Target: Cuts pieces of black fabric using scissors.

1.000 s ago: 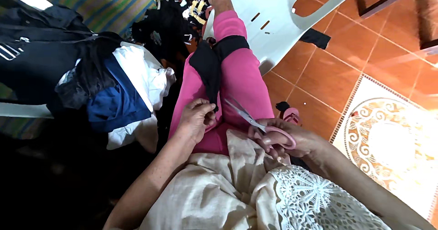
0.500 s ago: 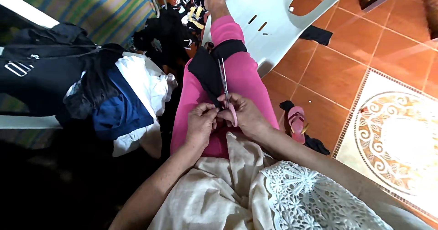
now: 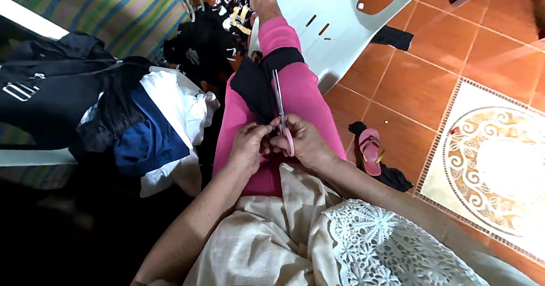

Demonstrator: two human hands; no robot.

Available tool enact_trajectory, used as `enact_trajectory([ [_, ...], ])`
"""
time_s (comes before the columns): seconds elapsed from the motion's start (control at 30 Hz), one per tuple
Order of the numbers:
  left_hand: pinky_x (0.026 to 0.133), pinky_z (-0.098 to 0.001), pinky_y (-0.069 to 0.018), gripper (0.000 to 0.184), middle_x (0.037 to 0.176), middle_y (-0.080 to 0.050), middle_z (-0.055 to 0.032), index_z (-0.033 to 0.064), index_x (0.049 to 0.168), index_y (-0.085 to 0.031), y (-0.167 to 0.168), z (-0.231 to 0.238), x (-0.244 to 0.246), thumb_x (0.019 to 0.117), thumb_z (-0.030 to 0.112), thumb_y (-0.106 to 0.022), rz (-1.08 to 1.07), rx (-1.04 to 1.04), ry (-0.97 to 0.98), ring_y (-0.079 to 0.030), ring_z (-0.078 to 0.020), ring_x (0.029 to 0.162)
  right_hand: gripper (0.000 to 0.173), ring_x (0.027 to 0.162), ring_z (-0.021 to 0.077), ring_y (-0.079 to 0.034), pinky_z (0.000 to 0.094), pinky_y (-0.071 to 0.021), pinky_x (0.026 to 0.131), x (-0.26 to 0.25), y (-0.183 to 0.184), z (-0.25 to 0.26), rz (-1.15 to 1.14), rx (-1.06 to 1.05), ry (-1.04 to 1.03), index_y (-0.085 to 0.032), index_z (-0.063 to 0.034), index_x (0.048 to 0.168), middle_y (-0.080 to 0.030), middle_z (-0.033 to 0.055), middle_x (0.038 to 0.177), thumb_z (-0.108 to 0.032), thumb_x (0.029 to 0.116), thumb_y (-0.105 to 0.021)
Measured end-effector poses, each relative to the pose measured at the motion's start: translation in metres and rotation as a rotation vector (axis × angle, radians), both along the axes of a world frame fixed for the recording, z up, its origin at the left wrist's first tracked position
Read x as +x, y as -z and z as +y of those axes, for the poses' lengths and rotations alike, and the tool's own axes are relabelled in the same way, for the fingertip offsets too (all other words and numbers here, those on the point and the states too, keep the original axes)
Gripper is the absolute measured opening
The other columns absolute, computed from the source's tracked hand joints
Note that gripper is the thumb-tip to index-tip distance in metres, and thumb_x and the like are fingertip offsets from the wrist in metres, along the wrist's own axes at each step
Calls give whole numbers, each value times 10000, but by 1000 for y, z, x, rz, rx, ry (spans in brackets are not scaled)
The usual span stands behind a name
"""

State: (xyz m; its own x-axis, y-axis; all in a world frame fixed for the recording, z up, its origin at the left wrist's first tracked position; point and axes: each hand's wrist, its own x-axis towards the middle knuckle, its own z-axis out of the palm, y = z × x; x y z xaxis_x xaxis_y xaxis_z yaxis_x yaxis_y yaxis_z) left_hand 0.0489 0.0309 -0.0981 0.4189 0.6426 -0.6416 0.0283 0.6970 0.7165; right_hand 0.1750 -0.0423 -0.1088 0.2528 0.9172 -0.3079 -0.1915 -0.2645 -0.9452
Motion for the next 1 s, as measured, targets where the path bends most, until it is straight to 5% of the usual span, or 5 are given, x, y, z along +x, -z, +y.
enact_trajectory([
  [0.23, 488, -194, -444, 111, 741, -582, -14, 69, 932, -624, -2, 33, 16, 1017, 90, -557, 93, 46, 18, -521, -71, 551, 264, 581, 66, -621, 203, -535, 545, -2, -3, -1, -21, 16, -2, -618, -18, 1062, -649, 3, 723, 79, 833, -706],
  [0.37, 458, -187, -404, 160, 693, -587, 7, 81, 989, -669, -5, 44, 17, 1038, 207, -582, 162, -1, 220, -501, -50, 517, 261, 589, 60, -631, 200, -540, 551, -5, -5, 0, -27, 34, -3, -626, -28, 1047, -665, 1, 735, 82, 824, -708],
  [0.57, 462, -198, -414, 54, 714, -576, -23, 73, 1022, -615, -7, 48, 17, 994, 105, -583, 226, -18, 269, -507, -75, 524, 256, 590, 46, -626, 185, -531, 553, -5, -5, -4, -58, 64, -18, -638, -39, 1044, -660, -14, 726, 49, 817, -718],
  [0.67, 502, -230, -433, 139, 848, -578, -63, 69, 1107, -566, -10, 52, 17, 972, 62, -597, 227, -49, 174, -529, -112, 610, 247, 595, 53, -631, 191, -540, 562, -5, -4, -3, -57, 55, -15, -631, -31, 1043, -653, -9, 725, 54, 825, -709],
  [1.0, 569, -239, -487, 218, 915, -587, -73, 50, 1173, -563, -20, 69, 9, 962, -1, -573, 235, -61, 161, -552, -118, 657, 271, 627, 46, -622, 212, -542, 599, -15, -2, 9, -224, 87, -105, -654, -19, 1070, -678, 23, 791, 26, 814, -735],
])
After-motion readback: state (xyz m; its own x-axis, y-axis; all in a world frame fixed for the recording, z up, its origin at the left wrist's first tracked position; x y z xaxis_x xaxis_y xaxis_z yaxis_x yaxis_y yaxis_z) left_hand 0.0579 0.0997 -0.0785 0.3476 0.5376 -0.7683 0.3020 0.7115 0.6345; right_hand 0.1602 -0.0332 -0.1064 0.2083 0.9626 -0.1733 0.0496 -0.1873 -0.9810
